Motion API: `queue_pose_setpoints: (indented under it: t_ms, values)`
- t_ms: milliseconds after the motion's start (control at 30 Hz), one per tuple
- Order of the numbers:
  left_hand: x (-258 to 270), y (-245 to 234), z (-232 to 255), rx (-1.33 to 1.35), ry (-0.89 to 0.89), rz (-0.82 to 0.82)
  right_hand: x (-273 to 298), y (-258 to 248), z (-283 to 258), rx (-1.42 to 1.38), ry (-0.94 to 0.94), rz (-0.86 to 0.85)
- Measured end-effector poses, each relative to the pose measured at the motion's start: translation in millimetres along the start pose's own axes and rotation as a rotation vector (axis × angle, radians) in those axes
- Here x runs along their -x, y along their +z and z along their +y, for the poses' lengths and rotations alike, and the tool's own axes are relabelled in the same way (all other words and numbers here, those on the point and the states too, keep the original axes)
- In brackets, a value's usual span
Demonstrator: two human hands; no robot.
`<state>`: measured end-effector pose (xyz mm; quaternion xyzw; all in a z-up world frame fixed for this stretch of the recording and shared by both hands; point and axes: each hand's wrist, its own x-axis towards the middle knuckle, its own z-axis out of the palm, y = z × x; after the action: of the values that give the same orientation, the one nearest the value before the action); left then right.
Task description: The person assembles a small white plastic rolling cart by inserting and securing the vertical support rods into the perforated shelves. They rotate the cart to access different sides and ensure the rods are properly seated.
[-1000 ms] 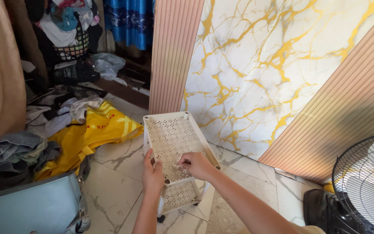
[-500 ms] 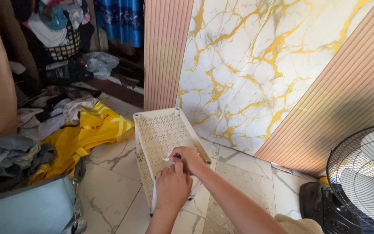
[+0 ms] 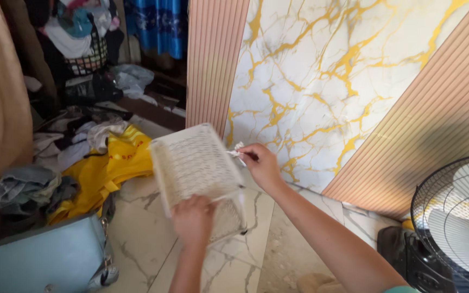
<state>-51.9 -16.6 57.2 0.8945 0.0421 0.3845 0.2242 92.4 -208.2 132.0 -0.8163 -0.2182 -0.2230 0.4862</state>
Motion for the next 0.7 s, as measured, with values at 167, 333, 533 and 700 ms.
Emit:
queue_pose_setpoints:
  t_ms: [167,333,533,700]
  values:
    - [14,35,-79,0.173,-0.243,0.214,5,-7,7,-0.109,0.17,0.002]
    - [57,117,-140,0.83,-0.797,-0.067,21,12,54,-0.054,0.301,-0.024]
    - [77,159,-164,1.372,-1.211,-0.08,56,21,100,-0.137,0.51,-0.044]
    - [54,154,-154,1.261,-1.133,-0.082,68,29,121,-0.205,0.532,-0.061]
